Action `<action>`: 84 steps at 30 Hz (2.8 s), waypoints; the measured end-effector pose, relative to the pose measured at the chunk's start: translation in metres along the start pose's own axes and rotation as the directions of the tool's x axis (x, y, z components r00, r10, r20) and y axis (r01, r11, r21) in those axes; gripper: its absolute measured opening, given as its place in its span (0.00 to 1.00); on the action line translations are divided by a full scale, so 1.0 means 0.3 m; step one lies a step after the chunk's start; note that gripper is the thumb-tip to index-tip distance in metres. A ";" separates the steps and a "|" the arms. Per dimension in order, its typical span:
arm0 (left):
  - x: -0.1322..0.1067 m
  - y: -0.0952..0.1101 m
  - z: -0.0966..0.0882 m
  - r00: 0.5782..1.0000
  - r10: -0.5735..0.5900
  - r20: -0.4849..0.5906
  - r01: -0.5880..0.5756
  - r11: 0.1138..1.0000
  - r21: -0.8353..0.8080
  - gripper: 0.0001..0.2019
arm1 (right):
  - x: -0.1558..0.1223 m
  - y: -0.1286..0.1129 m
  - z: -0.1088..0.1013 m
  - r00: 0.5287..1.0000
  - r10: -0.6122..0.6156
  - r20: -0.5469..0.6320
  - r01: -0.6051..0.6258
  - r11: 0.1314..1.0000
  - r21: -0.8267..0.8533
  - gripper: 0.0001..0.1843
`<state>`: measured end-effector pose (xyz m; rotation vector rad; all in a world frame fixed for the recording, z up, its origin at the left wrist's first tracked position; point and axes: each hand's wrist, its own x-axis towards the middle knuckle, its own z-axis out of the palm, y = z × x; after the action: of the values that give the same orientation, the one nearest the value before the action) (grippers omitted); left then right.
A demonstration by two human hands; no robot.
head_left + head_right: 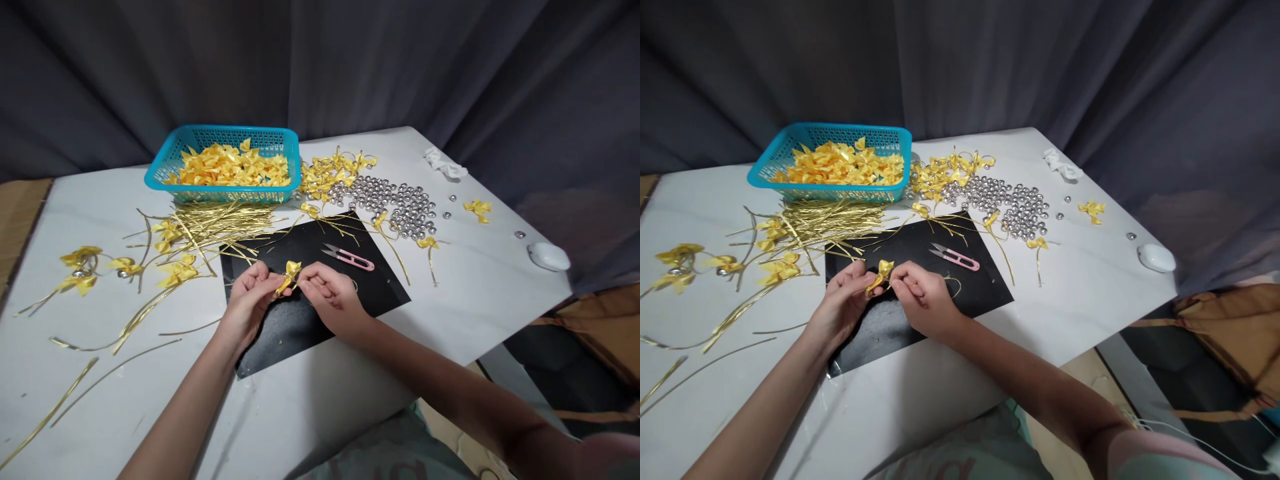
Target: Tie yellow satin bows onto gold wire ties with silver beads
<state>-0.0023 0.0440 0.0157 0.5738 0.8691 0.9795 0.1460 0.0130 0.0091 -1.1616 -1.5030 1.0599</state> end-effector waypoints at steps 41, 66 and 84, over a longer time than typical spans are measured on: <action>-0.002 0.002 0.002 1.000 -0.018 0.013 0.017 0.999 0.030 0.20 | -0.010 -0.012 -0.001 0.987 -0.162 0.006 0.160 0.969 -0.188 0.06; 0.005 -0.011 -0.009 0.999 0.017 0.030 -0.018 0.999 0.029 0.19 | 0.004 0.013 0.020 1.000 0.026 -0.007 -0.026 0.997 0.072 0.08; 0.003 -0.015 -0.006 0.999 0.033 0.020 -0.034 0.999 0.018 0.18 | 0.001 0.016 0.021 1.000 0.023 -0.020 -0.022 0.998 0.057 0.07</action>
<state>-0.0013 0.0429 0.0109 0.6145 0.8535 0.9955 0.1406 0.0137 0.0033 -1.1488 -1.4380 1.0959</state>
